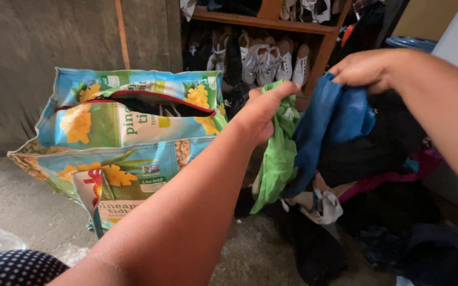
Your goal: The person packs various items into a reusable shopping bag. They place a blue cloth, a water bottle, a plastic-wrapped item, a green cloth, a red cloth, a pair of black shoes, and a pair of gloves into the bag.
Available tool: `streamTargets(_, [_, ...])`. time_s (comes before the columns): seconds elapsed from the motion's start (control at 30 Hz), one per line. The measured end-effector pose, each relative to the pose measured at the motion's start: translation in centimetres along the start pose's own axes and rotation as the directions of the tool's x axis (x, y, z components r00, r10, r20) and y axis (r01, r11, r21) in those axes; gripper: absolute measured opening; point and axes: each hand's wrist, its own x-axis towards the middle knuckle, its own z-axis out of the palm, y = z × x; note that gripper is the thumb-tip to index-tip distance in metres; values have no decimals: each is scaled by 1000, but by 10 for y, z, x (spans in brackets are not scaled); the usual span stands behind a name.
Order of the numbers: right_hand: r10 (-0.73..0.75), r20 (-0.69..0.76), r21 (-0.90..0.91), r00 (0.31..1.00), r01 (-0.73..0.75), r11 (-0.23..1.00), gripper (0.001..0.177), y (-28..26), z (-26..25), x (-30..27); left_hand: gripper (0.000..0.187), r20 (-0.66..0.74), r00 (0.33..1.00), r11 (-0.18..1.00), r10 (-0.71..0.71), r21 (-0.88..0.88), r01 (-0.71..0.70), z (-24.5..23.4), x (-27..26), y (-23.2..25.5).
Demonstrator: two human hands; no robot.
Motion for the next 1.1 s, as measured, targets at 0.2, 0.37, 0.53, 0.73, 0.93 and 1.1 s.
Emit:
streamTargets(0.2, [-46,2,-92,999,46,995,32,-23,3,-43,115,126,986,986,109,108,-123,4,-3,14])
streamTargets(0.37, [-234,153,72,960,225,972,32,-22,1,-35,128,226,970,905,89,389,-173,24,-32,13])
streamTargets(0.53, [-375,259,302,890,294,907,28,-13,14,-22,124,194,981,934,11,348,-79,20,-31,2])
streamTargets(0.73, [-319,155,556,935,184,811,23,13,32,-6,66,171,984,924,55,365,-115,7,-20,-23])
streamTargets(0.93, [-40,267,427,963,-81,900,24,92,58,48,42,79,904,781,-421,538,317,-8,-12,-43])
streamTargets(1.1, [215,259,54,942,-237,970,31,136,88,51,30,149,652,453,-744,829,327,-42,-13,-118])
